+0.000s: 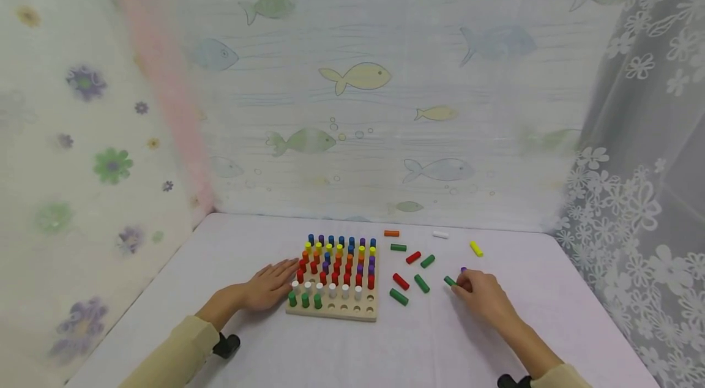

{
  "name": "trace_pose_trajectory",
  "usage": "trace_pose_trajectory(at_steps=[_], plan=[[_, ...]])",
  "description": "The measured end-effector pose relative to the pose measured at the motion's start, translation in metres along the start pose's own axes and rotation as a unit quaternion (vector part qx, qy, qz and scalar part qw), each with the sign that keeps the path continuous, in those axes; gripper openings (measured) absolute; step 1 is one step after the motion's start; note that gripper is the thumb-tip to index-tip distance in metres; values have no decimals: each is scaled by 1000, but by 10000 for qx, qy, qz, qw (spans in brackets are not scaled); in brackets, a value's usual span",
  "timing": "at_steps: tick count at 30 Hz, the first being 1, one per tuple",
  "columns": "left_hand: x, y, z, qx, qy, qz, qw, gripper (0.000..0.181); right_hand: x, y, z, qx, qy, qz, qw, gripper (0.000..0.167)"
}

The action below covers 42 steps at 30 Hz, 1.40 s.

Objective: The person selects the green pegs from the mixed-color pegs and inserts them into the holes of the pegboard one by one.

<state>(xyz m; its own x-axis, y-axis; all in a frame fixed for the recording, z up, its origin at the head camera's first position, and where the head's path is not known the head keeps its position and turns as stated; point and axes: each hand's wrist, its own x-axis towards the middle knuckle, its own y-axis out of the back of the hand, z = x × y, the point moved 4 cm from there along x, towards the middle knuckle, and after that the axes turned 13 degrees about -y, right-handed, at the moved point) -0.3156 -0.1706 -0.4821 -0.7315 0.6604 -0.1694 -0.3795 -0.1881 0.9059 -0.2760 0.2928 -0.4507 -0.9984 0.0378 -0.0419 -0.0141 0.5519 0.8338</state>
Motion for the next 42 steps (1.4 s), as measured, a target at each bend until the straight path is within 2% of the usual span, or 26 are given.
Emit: trace_pose_trajectory(at_steps=[5, 12, 18, 22, 27, 33, 42], plan=[[1, 0, -1, -83, -107, 51, 9999, 65, -4, -2, -15, 247, 343, 14, 9991, 11], [-2, -1, -1, -183, -209, 96, 9996, 68, -9, -8, -34, 900, 300, -94, 9954, 11], [-1, 0, 1, -101, -183, 88, 9997, 66, -13, -11, -48, 1256, 515, -80, 9907, 14], [-1, 0, 2, -44, -180, 118, 9998, 65, -14, -14, -57, 1340, 650, -85, 9888, 15], [0, 0, 1, -17, -101, 68, 9999, 63, -15, -19, -66, 1405, 602, -133, 9882, 14], [-1, 0, 1, -57, -148, 86, 9998, 64, -17, -24, -81, 1485, 763, -204, 9858, 13], [-1, -1, 1, -111, -209, 93, 9997, 64, -17, -33, -92, 1434, 831, -390, 9854, 14]])
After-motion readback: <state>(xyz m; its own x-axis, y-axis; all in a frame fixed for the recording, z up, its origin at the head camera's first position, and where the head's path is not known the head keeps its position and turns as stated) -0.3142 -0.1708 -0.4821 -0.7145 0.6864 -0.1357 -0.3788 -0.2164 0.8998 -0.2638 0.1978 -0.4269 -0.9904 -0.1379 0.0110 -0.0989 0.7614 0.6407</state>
